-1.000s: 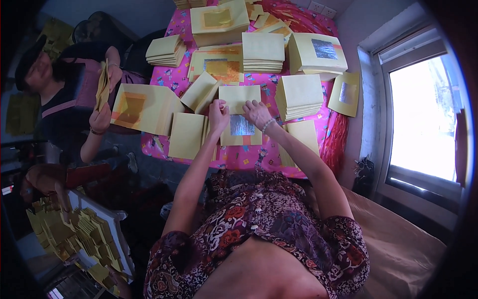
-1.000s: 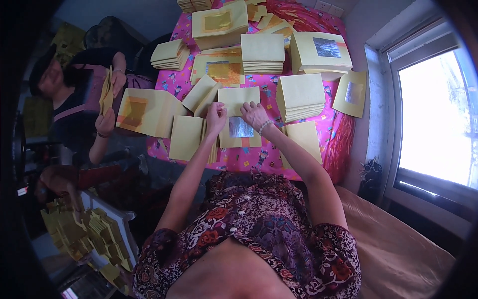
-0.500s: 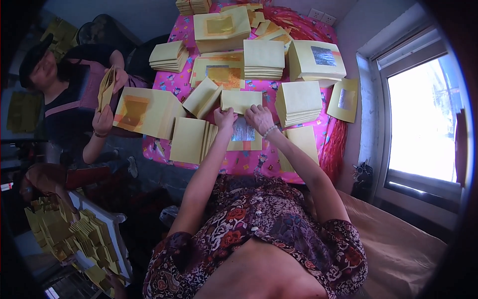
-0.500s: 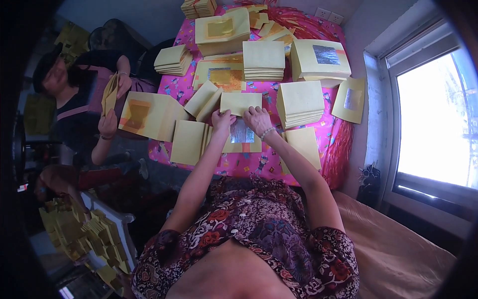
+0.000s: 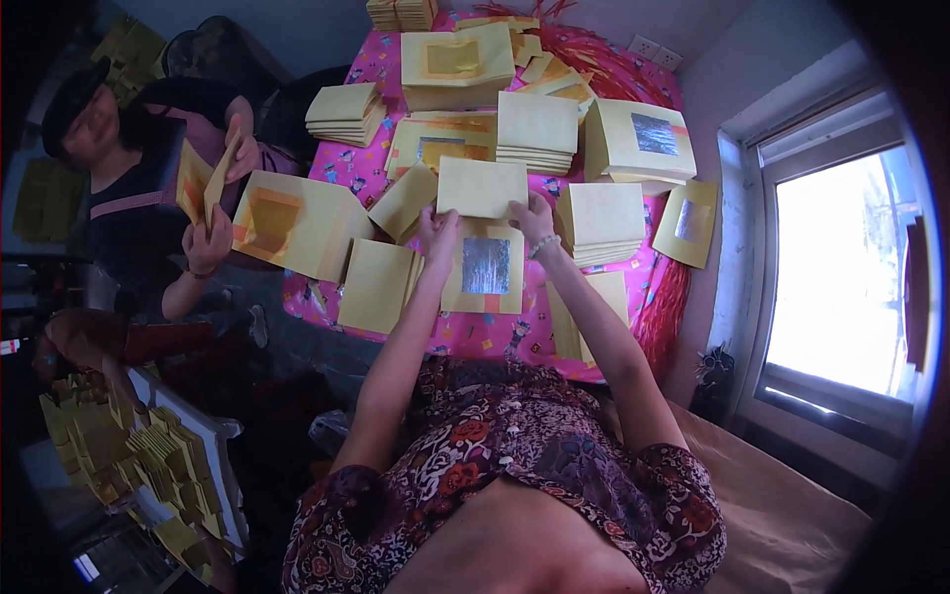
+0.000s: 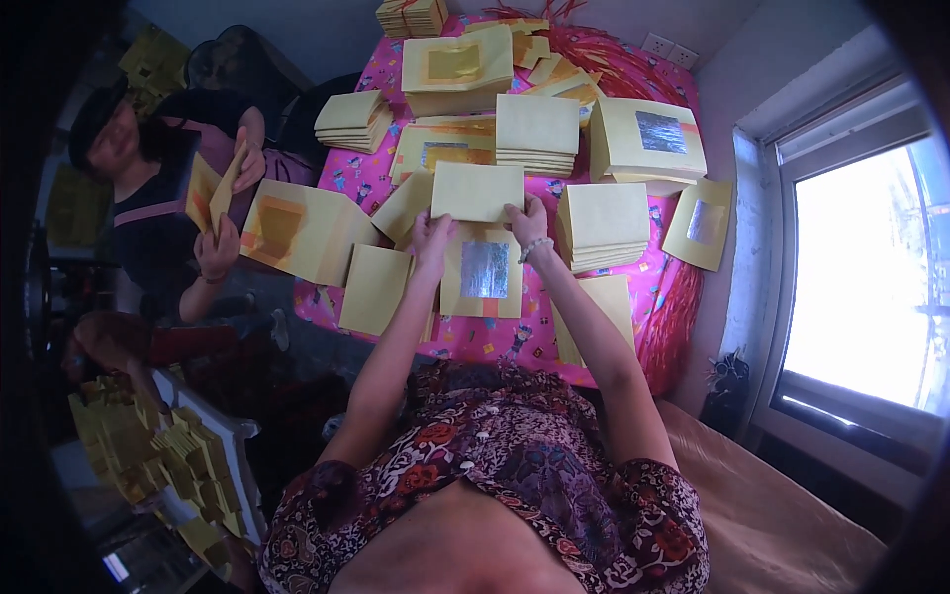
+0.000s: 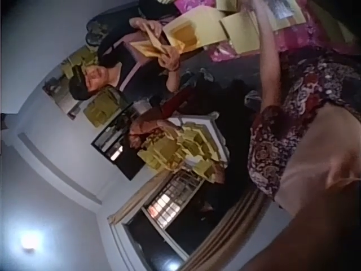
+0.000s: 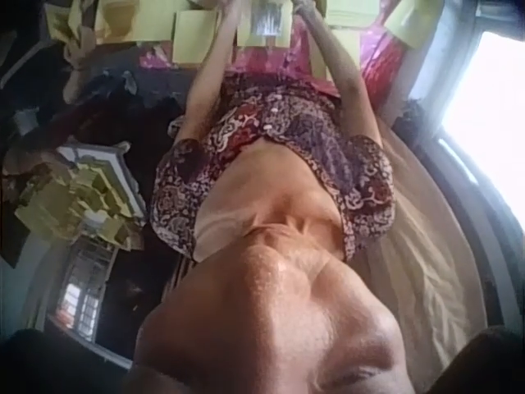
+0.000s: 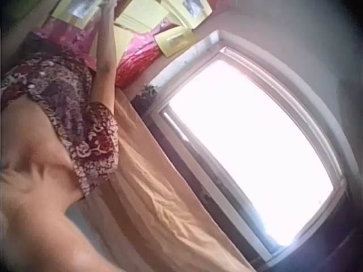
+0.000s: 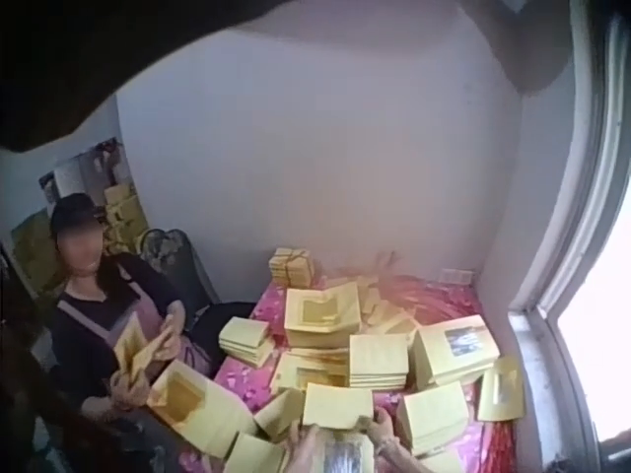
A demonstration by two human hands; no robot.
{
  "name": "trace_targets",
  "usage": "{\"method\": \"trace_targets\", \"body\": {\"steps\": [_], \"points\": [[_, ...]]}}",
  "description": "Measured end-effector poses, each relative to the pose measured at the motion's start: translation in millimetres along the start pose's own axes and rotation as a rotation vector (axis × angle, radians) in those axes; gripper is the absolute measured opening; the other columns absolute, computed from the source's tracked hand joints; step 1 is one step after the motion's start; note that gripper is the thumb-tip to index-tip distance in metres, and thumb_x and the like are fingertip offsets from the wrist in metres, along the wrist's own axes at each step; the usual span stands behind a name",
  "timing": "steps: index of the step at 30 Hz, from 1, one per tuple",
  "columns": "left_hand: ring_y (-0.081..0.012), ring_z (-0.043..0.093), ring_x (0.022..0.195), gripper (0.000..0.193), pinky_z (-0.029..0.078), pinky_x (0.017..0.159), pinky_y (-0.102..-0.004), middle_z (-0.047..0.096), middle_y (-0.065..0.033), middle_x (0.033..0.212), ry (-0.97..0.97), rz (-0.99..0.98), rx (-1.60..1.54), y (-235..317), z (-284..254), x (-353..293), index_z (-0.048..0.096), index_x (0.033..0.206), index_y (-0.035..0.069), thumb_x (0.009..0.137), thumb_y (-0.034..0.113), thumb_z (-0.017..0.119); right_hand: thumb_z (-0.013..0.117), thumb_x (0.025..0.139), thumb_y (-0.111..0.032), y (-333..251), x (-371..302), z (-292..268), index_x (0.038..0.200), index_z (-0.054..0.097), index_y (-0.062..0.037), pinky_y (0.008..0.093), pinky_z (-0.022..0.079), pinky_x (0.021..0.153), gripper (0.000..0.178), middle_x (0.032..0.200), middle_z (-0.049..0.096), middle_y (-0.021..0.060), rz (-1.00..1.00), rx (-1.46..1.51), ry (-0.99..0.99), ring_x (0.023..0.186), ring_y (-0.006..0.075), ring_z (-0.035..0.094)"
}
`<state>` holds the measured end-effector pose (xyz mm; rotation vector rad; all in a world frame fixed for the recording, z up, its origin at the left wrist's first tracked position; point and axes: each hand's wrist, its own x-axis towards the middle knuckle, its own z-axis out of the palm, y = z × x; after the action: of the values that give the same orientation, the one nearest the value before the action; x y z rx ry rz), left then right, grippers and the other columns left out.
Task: Sorting and counting stacks of joss paper with gold foil.
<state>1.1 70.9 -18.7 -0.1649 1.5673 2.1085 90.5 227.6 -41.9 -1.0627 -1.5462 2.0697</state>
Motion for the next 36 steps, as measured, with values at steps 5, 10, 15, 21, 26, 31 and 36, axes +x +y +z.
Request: {"method": "trace_targets", "body": {"steps": [5, 10, 15, 21, 26, 31, 36], "points": [[-0.0254, 0.055, 0.093, 0.045, 0.046, 0.084, -0.0331, 0.055, -0.0136, 0.101, -0.095, 0.338, 0.939, 29.9, -15.5, 23.5, 0.046, 0.115, 0.001, 0.072, 0.003, 0.061, 0.058, 0.083, -0.005, -19.2, 13.5, 12.0, 0.116, 0.045, -0.0088, 0.0277, 0.052, 0.056, 0.036, 0.093, 0.060, 0.0070, -0.003, 0.044, 0.084, 0.076, 0.0152, 0.060], [-0.0351, 0.050, 0.109, 0.055, 0.043, 0.092, -0.0408, 0.050, -0.0199, 0.114, -0.189, 0.316, 1.667, 61.5, -19.8, 61.2, 0.045, 0.116, 0.006, 0.068, 0.010, 0.071, 0.058, 0.083, -0.004, -28.6, 25.4, 9.0, 0.112, 0.043, -0.0105, 0.0277, 0.050, 0.055, 0.033, 0.092, 0.060, 0.0066, 0.002, 0.009, 0.056, 0.075, 0.0146, 0.059], [-0.0382, 0.047, 0.110, 0.068, 0.042, 0.091, -0.0462, 0.047, -0.0194, 0.116, -0.108, 0.446, 1.760, 39.6, -40.6, 106.7, 0.040, 0.119, 0.005, 0.062, 0.011, 0.078, 0.057, 0.084, -0.004, -27.3, 49.1, 17.3, 0.111, 0.042, -0.0104, 0.0264, 0.049, 0.055, 0.031, 0.087, 0.060, 0.0065, -0.069, -0.007, -0.169, 0.069, 0.0127, 0.057], [-0.0402, 0.039, 0.114, 0.086, 0.034, 0.100, -0.0463, 0.042, -0.0254, 0.118, -0.111, 0.234, 1.756, 3.3, -78.3, 147.5, 0.030, 0.128, 0.005, 0.059, 0.020, 0.080, 0.057, 0.084, -0.004, -31.1, 62.8, 44.8, 0.110, 0.043, -0.0098, 0.0247, 0.049, 0.054, 0.029, 0.089, 0.059, 0.0066, -0.033, -0.085, -0.266, 0.072, 0.0121, 0.057], [-0.0406, 0.040, 0.115, 0.077, 0.037, 0.097, -0.0445, 0.040, -0.0270, 0.123, -0.174, 0.049, 1.745, 2.4, -43.8, 149.3, 0.036, 0.125, 0.004, 0.067, 0.035, 0.074, 0.057, 0.084, -0.003, -21.1, 76.3, 24.8, 0.108, 0.044, -0.0089, 0.0240, 0.049, 0.054, 0.027, 0.090, 0.058, 0.0049, -0.025, -0.093, -0.250, 0.074, 0.0112, 0.057], [-0.0292, 0.054, 0.104, 0.053, 0.046, 0.090, -0.0407, 0.054, -0.0183, 0.113, -0.155, -0.003, 1.606, -1.0, -115.5, 191.0, 0.048, 0.118, 0.002, 0.081, 0.040, 0.057, 0.056, 0.084, -0.002, -20.9, 86.6, 66.9, 0.105, 0.046, -0.0087, 0.0246, 0.050, 0.058, 0.025, 0.094, 0.057, 0.0008, 0.038, -0.114, -0.499, 0.079, 0.0095, 0.056], [-0.0273, 0.057, 0.097, 0.048, 0.047, 0.083, -0.0380, 0.058, -0.0164, 0.108, -0.118, -0.018, 1.465, -5.5, -91.8, 206.8, 0.053, 0.113, 0.001, 0.079, 0.034, 0.060, 0.056, 0.083, -0.001, -12.9, 120.3, 59.9, 0.105, 0.047, -0.0067, 0.0255, 0.046, 0.073, 0.024, 0.095, 0.055, 0.0003, -0.152, -0.091, -0.502, 0.087, 0.0098, 0.051]]}}
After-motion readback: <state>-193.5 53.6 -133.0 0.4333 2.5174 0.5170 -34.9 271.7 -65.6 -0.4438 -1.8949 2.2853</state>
